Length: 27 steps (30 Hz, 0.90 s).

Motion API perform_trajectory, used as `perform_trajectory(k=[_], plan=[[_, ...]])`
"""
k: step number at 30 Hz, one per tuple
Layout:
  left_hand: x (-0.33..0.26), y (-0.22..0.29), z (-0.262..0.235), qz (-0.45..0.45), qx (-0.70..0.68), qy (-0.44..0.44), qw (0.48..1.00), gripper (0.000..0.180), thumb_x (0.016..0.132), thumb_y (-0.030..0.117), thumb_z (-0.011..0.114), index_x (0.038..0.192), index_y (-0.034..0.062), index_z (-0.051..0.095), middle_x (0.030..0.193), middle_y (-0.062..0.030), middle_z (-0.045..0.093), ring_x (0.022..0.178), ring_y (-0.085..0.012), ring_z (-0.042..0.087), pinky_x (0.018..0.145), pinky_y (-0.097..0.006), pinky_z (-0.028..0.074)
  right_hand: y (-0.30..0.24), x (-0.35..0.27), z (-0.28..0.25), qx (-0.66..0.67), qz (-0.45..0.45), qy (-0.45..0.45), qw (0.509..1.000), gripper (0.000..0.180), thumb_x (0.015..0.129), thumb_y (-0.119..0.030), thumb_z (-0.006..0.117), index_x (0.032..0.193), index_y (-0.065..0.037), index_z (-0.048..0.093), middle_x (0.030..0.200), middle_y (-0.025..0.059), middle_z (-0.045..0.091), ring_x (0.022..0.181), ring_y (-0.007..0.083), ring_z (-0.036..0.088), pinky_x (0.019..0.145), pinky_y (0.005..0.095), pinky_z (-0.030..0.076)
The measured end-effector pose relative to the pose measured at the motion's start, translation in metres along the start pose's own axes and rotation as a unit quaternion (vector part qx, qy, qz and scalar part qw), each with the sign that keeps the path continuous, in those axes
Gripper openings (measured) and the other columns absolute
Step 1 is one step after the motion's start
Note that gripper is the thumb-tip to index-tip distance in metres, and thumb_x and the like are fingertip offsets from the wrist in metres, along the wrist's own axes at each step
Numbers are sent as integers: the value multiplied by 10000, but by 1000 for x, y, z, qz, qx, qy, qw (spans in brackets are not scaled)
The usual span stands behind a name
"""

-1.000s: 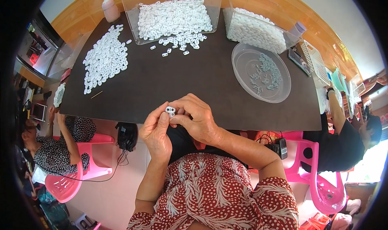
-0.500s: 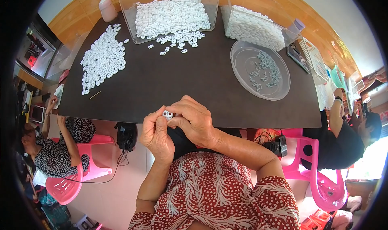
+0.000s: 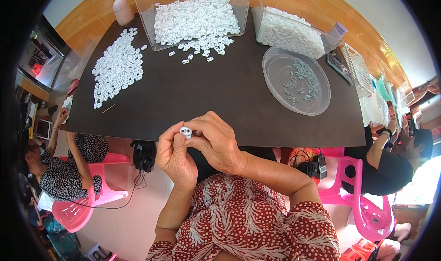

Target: Manually assembling small white plastic components by inserting small pins into them.

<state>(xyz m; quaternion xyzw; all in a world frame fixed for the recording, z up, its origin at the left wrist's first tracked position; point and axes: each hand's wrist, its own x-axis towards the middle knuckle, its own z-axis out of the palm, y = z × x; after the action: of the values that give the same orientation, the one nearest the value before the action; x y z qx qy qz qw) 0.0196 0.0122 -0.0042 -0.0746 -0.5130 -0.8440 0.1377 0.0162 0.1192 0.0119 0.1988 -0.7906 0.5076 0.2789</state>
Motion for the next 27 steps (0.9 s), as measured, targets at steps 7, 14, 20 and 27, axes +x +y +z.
perform_trajectory(k=[7, 14, 20, 27], plan=[[-4, -7, -1, 29, 0, -16, 999, 189, 941, 145, 515, 1018, -18, 570, 922, -32, 572, 833, -75, 518, 773, -225, 438, 4, -2, 4, -23, -56, 20, 998, 274, 783, -118, 680, 994, 9, 559, 897, 128, 602, 727, 229, 551, 612, 297, 467], [-6, -6, 4, 49, -18, -18, 998, 181, 950, 154, 499, 1015, -6, 555, 892, -8, 529, 805, -63, 482, 743, -221, 426, 4, 1, 6, -33, -109, 31, 993, 285, 797, -142, 667, 991, 26, 544, 863, 131, 592, 699, 232, 541, 590, 309, 460], [-6, -11, 6, 66, 1, 11, 998, 174, 948, 144, 501, 999, -19, 536, 836, -20, 485, 746, -78, 427, 674, -212, 385, 9, 2, 8, -31, -131, 36, 990, 254, 804, -91, 654, 992, 31, 533, 849, 134, 588, 683, 238, 535, 573, 316, 450], [-8, -12, 6, 36, 18, 22, 999, 167, 965, 156, 468, 970, 2, 532, 891, -19, 516, 815, -64, 465, 739, -230, 418, 10, 2, 8, -42, -116, 31, 992, 241, 778, -33, 657, 982, 10, 538, 846, 127, 596, 680, 242, 533, 579, 325, 444]])
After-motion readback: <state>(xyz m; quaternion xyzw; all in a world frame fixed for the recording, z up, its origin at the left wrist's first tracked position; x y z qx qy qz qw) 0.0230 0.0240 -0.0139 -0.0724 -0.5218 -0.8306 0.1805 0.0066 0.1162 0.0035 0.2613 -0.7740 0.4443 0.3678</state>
